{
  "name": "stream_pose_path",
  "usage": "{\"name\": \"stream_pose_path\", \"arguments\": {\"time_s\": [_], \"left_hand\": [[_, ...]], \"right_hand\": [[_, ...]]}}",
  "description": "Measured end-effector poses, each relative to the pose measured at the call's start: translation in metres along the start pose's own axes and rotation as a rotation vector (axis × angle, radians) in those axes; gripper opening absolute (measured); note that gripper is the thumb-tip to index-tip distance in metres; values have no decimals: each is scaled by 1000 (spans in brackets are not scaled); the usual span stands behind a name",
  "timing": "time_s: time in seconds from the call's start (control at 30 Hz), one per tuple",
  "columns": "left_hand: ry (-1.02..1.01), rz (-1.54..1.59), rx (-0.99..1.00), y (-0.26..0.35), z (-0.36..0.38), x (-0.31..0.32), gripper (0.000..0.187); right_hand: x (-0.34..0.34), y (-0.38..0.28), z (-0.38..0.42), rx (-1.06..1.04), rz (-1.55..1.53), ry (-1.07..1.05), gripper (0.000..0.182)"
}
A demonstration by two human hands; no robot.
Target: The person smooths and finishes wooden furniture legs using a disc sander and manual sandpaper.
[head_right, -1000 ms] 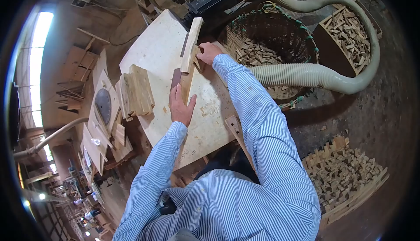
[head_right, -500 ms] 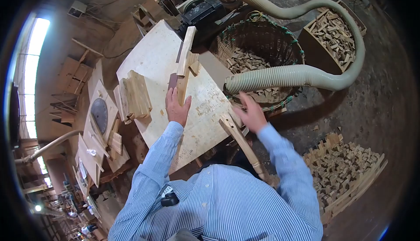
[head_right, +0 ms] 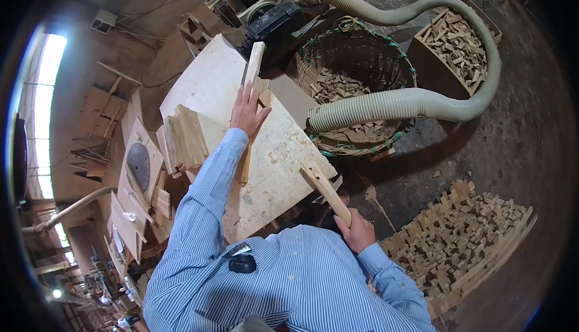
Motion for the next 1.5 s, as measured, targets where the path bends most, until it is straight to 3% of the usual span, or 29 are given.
{"name": "stream_pose_path", "arguments": {"time_s": [0.23,0.53,1.33,1.5], "left_hand": [[102,141,-21,2,7,-3,71],[126,69,-18,-19,2,-10,68],[118,-130,48,-202,-98,-13,69],[109,-155,46,-236,-117,-8,69]], "right_hand": [[6,7,-2,28,11,1,46],[15,-15,-15,-9,11,16,43],[40,-185,-140,-116,30,191,45],[49,-206,-163,-71,27,138,46]]}}
Point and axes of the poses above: each hand's wrist, its own z-axis away from the middle knuckle, its own x-axis out of the palm, y = z × x, the point moved 10 cm from there along -z, towards the middle knuckle, and after that the axes turned 14 degrees about x, right-handed, at the moved point
